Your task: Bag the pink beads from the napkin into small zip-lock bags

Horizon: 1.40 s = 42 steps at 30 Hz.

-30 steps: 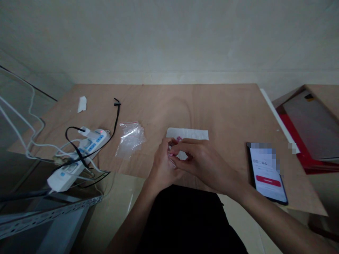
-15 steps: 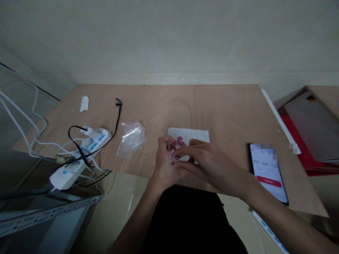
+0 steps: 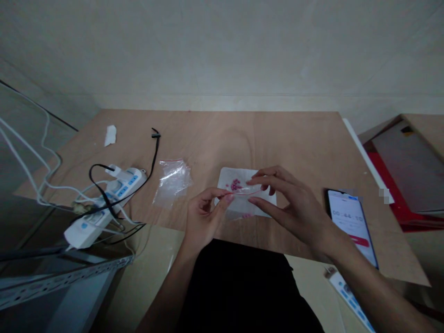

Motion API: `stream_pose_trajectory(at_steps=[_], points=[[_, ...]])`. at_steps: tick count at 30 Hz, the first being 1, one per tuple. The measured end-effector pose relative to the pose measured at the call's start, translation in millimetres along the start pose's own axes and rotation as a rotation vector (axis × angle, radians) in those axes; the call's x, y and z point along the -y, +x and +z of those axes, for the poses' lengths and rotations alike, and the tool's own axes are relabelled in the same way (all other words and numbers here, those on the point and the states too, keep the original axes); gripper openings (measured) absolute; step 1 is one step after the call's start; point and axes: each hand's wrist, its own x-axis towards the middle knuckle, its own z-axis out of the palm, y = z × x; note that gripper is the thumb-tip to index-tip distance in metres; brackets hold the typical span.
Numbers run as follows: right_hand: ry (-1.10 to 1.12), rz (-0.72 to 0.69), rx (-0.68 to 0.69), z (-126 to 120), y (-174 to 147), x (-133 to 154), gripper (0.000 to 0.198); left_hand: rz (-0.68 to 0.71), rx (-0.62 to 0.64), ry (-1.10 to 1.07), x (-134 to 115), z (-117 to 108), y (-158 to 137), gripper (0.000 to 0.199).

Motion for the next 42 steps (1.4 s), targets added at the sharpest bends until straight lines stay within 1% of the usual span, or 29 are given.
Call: stream_pose_trajectory(at_steps=[2, 4, 5, 7, 10, 12, 14, 17, 19, 21, 23, 25, 27, 29, 31, 35, 39, 42], points=[[0.159, 0.156, -0.059, 7, -3, -5, 0.024, -0.016, -0.002, -0.030, 0, 1, 1, 0.015], [0.313, 0.274, -0.073, 14, -6, -10, 0.019, -0.020, -0.003, -0.031, 0, 1, 1, 0.015], [0.375, 0.313, -0.080, 17, -7, -11, 0.019, -0.023, -0.004, -0.024, 0, 1, 1, 0.016], [0.457, 0.355, -0.141, 21, -11, -11, 0.017, -0.024, -0.001, -0.008, 0, 1, 1, 0.019], [0.472, 0.330, -0.261, 23, -14, -9, 0.011, -0.008, 0.002, 0.012, 0, 2, 0, 0.021], [0.467, 0.304, -0.285, 24, -16, -8, 0.009, 0.008, 0.003, 0.027, -1, 3, -1, 0.020], [0.499, 0.310, -0.267, 26, -16, -7, 0.009, 0.019, 0.002, 0.045, -3, 4, -1, 0.020], [0.585, 0.363, -0.228, 29, -16, -6, 0.011, 0.028, 0.005, 0.072, -4, 5, -2, 0.018], [0.619, 0.386, -0.242, 32, -16, -5, 0.012, 0.034, 0.011, 0.084, -5, 7, -3, 0.017], [0.606, 0.385, -0.280, 33, -17, -3, 0.011, 0.038, 0.021, 0.078, -5, 7, -5, 0.017], [0.565, 0.368, -0.304, 33, -17, -3, 0.011, 0.037, 0.061, 0.056, -5, 7, -5, 0.017], [0.529, 0.350, -0.307, 32, -16, -2, 0.010, 0.018, 0.113, 0.039, -6, 7, -4, 0.017], [0.526, 0.343, -0.308, 31, -16, -2, 0.009, -0.005, 0.125, 0.028, -6, 7, -2, 0.017], [0.558, 0.358, -0.298, 31, -15, -1, 0.007, -0.006, 0.099, 0.021, -6, 8, -1, 0.016], [0.603, 0.378, -0.272, 33, -15, -1, 0.008, 0.023, 0.091, 0.024, -7, 8, 0, 0.015], [0.622, 0.357, -0.246, 36, -16, 1, 0.008, 0.056, 0.130, 0.047, -7, 9, -3, 0.014], [0.569, 0.328, -0.258, 35, -17, 2, 0.007, 0.039, 0.179, 0.052, -7, 9, -4, 0.015], [0.543, 0.348, -0.224, 34, -19, 1, 0.006, 0.018, 0.221, 0.041, -7, 8, -3, 0.013]])
